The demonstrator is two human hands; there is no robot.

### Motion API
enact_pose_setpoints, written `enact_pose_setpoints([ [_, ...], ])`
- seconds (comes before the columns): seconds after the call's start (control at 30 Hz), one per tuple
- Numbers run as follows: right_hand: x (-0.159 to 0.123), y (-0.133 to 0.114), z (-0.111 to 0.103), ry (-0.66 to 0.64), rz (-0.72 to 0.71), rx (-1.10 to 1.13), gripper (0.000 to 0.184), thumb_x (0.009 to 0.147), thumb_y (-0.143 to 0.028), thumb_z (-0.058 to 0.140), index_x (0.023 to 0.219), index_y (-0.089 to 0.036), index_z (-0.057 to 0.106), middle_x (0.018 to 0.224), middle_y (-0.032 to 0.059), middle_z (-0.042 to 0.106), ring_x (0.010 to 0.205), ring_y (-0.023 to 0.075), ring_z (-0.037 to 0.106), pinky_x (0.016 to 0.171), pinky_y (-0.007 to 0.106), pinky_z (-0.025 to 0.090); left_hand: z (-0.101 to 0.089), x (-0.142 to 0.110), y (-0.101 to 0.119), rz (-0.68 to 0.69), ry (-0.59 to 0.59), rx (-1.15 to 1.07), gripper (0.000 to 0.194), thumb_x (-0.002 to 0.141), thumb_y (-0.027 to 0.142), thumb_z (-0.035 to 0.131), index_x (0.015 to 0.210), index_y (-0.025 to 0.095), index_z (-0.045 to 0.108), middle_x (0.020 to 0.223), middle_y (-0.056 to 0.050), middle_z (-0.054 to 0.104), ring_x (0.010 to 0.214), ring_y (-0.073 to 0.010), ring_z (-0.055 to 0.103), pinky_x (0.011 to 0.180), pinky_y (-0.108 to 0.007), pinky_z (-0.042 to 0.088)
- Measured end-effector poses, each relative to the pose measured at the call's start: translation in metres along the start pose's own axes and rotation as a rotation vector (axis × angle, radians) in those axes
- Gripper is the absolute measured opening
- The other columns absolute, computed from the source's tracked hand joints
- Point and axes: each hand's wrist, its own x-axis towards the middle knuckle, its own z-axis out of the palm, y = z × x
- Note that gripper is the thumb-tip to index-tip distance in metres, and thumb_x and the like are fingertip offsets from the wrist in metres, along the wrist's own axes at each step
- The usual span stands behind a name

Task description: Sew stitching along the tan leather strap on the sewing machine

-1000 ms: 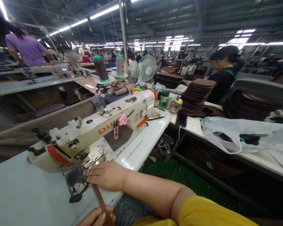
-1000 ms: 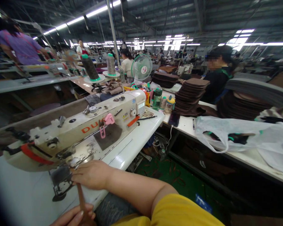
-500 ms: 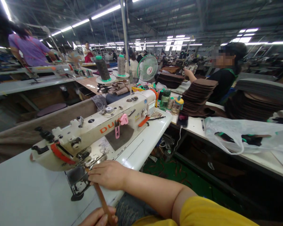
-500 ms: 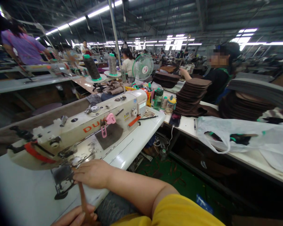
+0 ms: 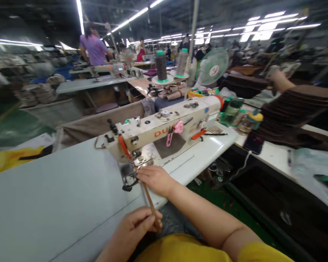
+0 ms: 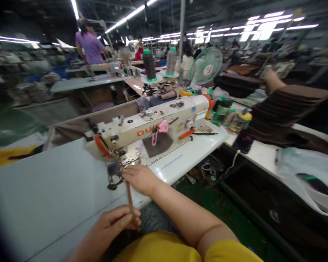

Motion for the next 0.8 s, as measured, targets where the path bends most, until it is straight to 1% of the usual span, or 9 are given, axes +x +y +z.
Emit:
enact_pose_setpoints([
  [0.13, 0.001, 0.001, 0.001, 0.054, 0.013, 0.041, 0.027, 0.108, -0.029, 0.057, 0.125, -0.015, 0.072, 0.128, 0.0109, 0.075, 0.123, 0.022, 0.067, 0.106, 0.038, 0.054, 0.003, -0.004, 0.009, 0.056, 0.008, 0.007, 0.048, 0.095, 0.058, 0.065, 0.106, 0.014, 0.08, 0.097, -0.012, 0.078, 0.092, -0.0236, 0.073, 0.089, -0.032, 0.058],
  [0.27, 0.002, 0.001, 0.001, 0.046, 0.023, 0.032, 0.027, 0.105, -0.027, 0.061, 0.127, -0.017, 0.073, 0.13, 0.0113, 0.074, 0.126, 0.0243, 0.067, 0.109, 0.04, 0.054, 0.004, -0.007, 0.009, 0.069, -0.006, -0.015, 0.046, 0.095, 0.054, 0.067, 0.107, 0.012, 0.08, 0.1, -0.013, 0.078, 0.094, -0.024, 0.074, 0.09, -0.033, 0.058],
  [0.5, 0.002, 0.001, 0.002, 0.068, 0.012, 0.026, 0.027, 0.107, -0.028, 0.058, 0.126, -0.018, 0.074, 0.128, 0.0112, 0.075, 0.124, 0.0239, 0.069, 0.109, 0.041, 0.055, 0.004, -0.009, 0.01, 0.096, -0.035, -0.026, 0.043, 0.095, 0.051, 0.068, 0.107, 0.011, 0.08, 0.099, -0.013, 0.077, 0.093, -0.0225, 0.073, 0.089, -0.031, 0.058],
  [0.63, 0.002, 0.001, 0.004, 0.076, 0.01, 0.022, 0.027, 0.107, -0.029, 0.057, 0.125, -0.017, 0.073, 0.129, 0.0109, 0.075, 0.123, 0.0235, 0.069, 0.108, 0.04, 0.055, 0.005, -0.009, 0.014, 0.11, -0.068, 0.038, 0.043, 0.096, 0.052, 0.066, 0.105, 0.013, 0.081, 0.102, -0.013, 0.075, 0.092, -0.0225, 0.073, 0.089, -0.031, 0.058],
  [0.73, 0.001, -0.001, 0.003, 0.062, -0.002, 0.002, 0.027, 0.108, -0.031, 0.056, 0.122, -0.017, 0.073, 0.128, 0.0109, 0.075, 0.125, 0.0206, 0.067, 0.107, 0.036, 0.054, 0.005, -0.009, 0.006, 0.105, -0.064, 0.113, 0.042, 0.097, 0.052, 0.063, 0.104, 0.016, 0.082, 0.1, -0.012, 0.076, 0.094, -0.0246, 0.073, 0.089, -0.032, 0.058],
  [0.8, 0.0, -0.001, 0.003, 0.01, -0.014, -0.023, 0.026, 0.109, -0.033, 0.055, 0.121, -0.019, 0.073, 0.127, 0.0109, 0.075, 0.124, 0.0179, 0.066, 0.107, 0.033, 0.053, 0.0, -0.006, -0.006, 0.066, -0.047, 0.098, 0.045, 0.096, 0.057, 0.063, 0.105, 0.017, 0.082, 0.097, -0.012, 0.077, 0.094, -0.0267, 0.073, 0.088, -0.034, 0.06],
])
